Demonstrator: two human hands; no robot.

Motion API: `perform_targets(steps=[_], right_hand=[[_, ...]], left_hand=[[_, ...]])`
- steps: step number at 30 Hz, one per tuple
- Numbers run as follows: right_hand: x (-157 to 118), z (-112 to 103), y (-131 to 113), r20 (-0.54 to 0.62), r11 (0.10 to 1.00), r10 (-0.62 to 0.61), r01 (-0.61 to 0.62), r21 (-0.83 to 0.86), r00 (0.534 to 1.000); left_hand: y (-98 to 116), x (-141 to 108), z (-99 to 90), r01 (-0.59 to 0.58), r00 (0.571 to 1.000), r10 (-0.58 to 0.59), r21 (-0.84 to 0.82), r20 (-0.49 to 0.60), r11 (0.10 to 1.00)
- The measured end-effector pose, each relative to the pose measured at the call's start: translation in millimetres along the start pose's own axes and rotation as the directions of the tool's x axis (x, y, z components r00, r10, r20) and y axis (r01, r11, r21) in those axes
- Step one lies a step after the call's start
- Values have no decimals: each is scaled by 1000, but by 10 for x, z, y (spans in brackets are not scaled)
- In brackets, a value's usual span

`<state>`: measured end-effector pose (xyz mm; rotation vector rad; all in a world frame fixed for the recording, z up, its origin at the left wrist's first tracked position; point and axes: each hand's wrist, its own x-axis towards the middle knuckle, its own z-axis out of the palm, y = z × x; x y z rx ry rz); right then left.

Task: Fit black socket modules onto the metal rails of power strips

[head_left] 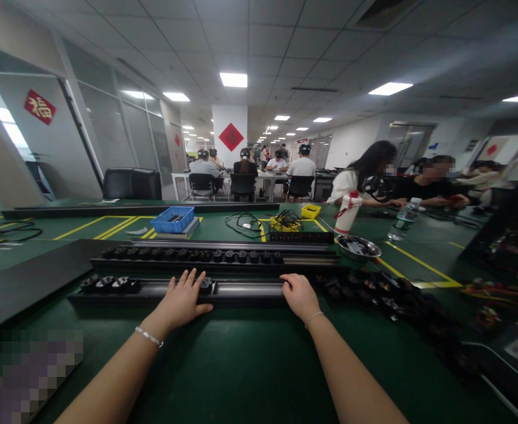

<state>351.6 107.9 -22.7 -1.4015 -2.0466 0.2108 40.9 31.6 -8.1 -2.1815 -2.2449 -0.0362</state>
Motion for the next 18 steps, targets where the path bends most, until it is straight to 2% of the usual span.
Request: perform_targets(steps=[10,18], right_hand=[[7,11,10,17,1000,1,-1,12,1000],[7,30,19,-6,1000,-10,10,23,1000]], left_hand=[[139,-4,43,-66,990,67,16,-124,998],[108,8,53,-68,989,72,37,-128,997]])
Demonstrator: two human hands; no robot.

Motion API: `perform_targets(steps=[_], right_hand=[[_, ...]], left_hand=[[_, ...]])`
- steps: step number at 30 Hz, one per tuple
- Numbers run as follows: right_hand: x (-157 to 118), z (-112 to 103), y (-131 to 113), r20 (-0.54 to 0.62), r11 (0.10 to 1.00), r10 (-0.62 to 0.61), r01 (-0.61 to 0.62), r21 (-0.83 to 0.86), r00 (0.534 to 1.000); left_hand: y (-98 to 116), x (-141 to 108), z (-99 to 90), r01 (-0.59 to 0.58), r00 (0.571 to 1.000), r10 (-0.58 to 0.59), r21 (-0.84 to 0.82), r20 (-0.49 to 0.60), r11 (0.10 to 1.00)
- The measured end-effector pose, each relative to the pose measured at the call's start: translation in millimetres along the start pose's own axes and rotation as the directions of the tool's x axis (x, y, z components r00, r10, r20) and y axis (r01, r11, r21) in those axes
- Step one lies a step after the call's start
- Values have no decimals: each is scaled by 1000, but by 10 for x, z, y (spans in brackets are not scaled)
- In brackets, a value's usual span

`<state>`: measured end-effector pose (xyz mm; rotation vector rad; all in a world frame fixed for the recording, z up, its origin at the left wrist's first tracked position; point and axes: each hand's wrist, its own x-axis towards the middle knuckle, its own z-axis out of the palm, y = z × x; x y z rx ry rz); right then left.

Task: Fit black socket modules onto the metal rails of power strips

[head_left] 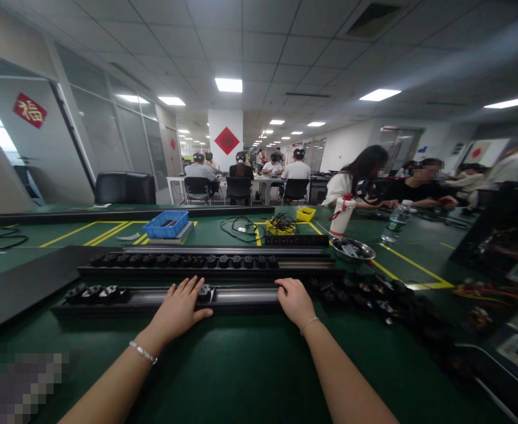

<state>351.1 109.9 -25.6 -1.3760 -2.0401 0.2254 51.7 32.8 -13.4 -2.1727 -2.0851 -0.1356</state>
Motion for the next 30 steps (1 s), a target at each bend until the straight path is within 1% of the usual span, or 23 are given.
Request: perform_targets(steps=[4,7,11,13,17,22,26,30], right_hand=[[-5,-9,-9,-2,1000,1,-1,-2,1000],[-10,-16,-14,-7,1000,-1,1,-5,1000],[-14,-18,-14,-12,1000,-8,8,-3,1000],[-13,-17,-14,-11,1000,-8,8,-4,1000],[-8,-15,-15,-3,1000,2,-2,-10,1000],[-1,-17,-17,6,1000,0,0,-25,1000],[1,-18,-16,6,1000,-1,1,-27,1000],[-2,-13,-6,7,1000,1,-1,-27,1000]], left_hand=[[17,2,22,9,1000,-9,12,-11,1000],[77,4,44,8,999,-7,18,-31,1000],[180,6,72,-42,996,45,32,-79,999],[212,4,78,-61,995,64,36,-83,997],[234,-6,75,-67,994,69,30,-81,997],[286,-21,68,-70,988,73,28,-134,997],[329,-35,52,-122,979,120,-5,-163,992],[318,-45,38,-144,978,139,-21,-154,989]])
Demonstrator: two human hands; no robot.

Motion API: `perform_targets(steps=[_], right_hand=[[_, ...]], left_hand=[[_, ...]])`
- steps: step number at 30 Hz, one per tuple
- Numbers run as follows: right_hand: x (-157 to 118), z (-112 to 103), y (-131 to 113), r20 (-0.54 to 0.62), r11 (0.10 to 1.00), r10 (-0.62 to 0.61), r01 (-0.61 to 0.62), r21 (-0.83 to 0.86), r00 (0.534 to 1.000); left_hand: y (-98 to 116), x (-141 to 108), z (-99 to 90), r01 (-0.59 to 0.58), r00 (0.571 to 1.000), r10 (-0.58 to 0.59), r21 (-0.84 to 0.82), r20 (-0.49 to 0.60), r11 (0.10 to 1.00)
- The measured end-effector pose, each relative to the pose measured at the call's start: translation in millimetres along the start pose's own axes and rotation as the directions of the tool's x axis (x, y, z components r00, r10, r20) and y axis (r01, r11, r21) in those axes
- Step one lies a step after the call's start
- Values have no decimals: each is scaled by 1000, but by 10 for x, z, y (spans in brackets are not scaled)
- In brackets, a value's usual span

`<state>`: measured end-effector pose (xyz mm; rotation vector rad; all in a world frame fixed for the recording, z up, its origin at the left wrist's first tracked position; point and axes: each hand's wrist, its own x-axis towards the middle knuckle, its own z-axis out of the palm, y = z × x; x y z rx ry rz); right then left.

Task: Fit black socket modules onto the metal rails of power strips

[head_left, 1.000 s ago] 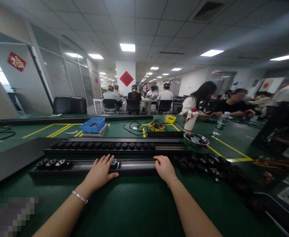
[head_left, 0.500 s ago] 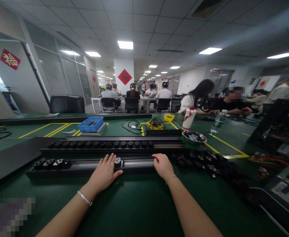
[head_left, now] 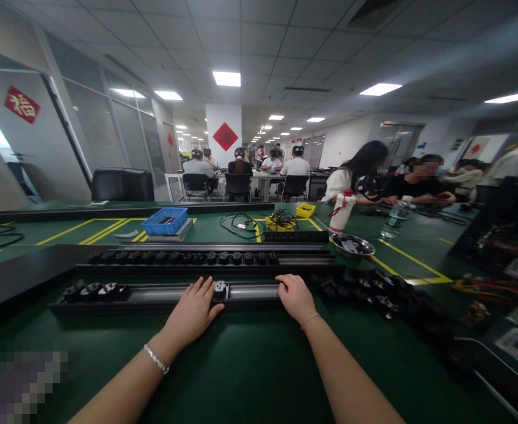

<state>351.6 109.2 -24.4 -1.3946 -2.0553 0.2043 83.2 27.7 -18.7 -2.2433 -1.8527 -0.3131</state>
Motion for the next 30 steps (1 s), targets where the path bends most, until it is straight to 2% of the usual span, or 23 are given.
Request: perform_targets(steps=[9,15,30], right_hand=[[-2,-2,-2,-2,1000,4,-4,0,1000],[-1,-10,-5,3,1000,9,-9,-6,1000],[-5,-5,-4,4,1000,-7,7,-30,1000]], left_hand=[[88,-1,-13,-85,996,86,-74,6,994],[106,-6,-28,-74,996,79,-105,42,992],[154,0,-49,-23,1000,25,-98,15,995]])
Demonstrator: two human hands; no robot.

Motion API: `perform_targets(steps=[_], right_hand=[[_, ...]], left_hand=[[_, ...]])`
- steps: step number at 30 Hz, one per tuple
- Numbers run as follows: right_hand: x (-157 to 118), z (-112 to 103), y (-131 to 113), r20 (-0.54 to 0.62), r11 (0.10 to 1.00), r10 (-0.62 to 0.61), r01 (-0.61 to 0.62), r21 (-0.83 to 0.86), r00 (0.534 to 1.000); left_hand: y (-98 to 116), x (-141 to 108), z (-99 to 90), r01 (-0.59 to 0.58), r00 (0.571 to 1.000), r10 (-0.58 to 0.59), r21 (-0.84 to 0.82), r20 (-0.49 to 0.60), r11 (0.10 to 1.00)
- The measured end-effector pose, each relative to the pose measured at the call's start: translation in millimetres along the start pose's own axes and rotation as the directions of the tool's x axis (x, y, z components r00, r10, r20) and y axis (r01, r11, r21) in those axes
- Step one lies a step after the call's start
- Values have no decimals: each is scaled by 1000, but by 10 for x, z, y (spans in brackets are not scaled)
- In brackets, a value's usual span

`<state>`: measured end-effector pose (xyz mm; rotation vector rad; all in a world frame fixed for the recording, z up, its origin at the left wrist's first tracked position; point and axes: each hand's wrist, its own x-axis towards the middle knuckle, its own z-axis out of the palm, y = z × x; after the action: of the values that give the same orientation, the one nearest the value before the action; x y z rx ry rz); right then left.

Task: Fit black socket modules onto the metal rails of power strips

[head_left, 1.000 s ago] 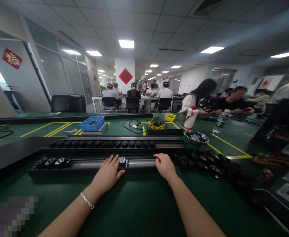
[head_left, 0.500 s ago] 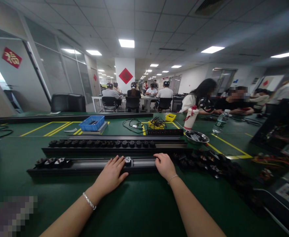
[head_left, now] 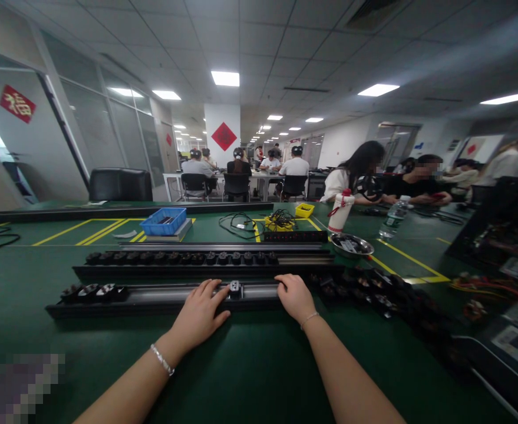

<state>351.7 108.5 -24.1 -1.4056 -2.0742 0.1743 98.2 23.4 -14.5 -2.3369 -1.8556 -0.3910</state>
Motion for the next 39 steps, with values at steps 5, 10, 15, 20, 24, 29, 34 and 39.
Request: perform_targets(steps=[5,10,15,20,24,29,34,39], right_hand=[[3,-5,-9,5,1000,10,-10,4,1000],[4,-1,-11,8,1000,14,-15,7,1000],[0,-12,-20,7,1000,20,-20,5,1000],[-5,-22,-34,1,1000,19,-19,0,1000],[-2,-25,-48,-1,999,18,-18,-41,1000],[-7,-46,-87,-5,994,16,-17,-111,1000],[-48,-63,-228,-10,996,-60,59,-65,998],[-81,-35,-453,18,992,-123,123,-16,992]], left_hand=[[42,-10,20,-4,1000,4,11,1,1000],[76,-26,9,-3,999,2,12,36,1000],[63,-24,-9,-2,999,2,-2,54,1000],[86,-29,-26,-10,997,8,23,75,1000],[107,-26,-35,4,995,-9,48,95,999],[107,-19,-30,6,996,-11,52,85,999],[98,-22,-5,1,997,-5,54,74,999],[106,-18,-2,-4,998,0,55,70,998]])
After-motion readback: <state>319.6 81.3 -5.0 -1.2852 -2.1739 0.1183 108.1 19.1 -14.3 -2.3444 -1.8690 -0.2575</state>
